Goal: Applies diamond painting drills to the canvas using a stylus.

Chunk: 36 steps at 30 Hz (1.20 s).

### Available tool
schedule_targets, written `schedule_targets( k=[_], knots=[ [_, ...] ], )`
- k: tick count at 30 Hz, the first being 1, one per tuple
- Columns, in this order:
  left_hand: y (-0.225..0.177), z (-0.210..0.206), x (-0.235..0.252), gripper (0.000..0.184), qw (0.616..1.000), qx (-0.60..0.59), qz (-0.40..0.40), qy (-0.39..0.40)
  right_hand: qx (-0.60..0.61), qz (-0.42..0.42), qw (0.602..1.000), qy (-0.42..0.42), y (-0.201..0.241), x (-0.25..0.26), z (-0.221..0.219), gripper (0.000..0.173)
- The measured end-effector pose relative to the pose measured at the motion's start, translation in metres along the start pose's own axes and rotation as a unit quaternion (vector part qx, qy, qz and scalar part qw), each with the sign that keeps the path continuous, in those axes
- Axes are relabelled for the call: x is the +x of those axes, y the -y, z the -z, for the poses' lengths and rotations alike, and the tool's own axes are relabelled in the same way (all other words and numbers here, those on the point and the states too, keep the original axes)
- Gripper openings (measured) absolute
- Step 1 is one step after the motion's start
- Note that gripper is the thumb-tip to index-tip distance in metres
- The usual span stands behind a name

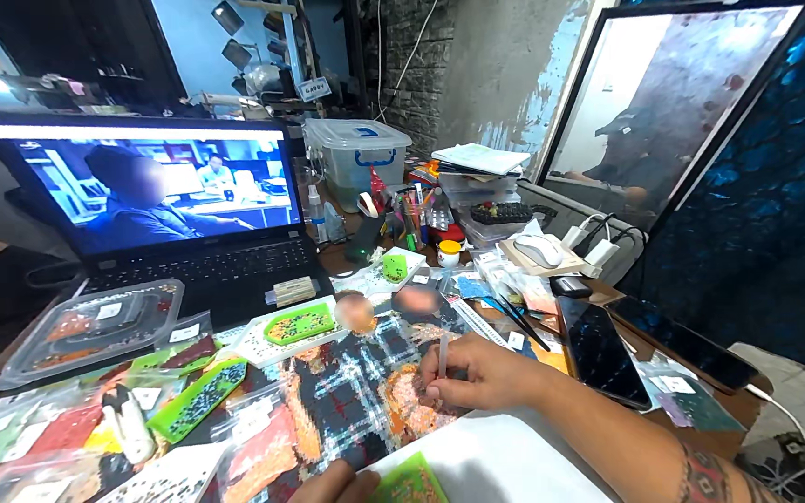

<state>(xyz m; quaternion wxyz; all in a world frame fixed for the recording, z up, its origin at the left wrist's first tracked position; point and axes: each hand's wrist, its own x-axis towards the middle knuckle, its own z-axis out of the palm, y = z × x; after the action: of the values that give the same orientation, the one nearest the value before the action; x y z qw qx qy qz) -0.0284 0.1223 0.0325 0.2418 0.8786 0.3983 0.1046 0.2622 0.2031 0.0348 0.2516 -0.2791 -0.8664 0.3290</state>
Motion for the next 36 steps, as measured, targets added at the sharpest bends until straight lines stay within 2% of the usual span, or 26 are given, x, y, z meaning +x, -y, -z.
schedule_targets(
  k=[7,15,36],
  knots=[
    [-0.001,-0.001,-0.001,0.052,1.0,-0.011,0.0,-0.017,-0.005,0.052,0.997,-0.058,0.007,-0.001,-0.007,0.028],
    [-0.003,-0.002,0.001,0.053,1.0,0.002,0.009,-0.011,0.037,0.13,0.991,-0.012,0.024,0.001,-0.033,0.033],
    [-0.001,-0.007,0.001,0.053,0.999,0.013,0.0,-0.035,0.03,0.147,0.989,0.012,0.022,0.003,-0.047,0.03]
  ],
)
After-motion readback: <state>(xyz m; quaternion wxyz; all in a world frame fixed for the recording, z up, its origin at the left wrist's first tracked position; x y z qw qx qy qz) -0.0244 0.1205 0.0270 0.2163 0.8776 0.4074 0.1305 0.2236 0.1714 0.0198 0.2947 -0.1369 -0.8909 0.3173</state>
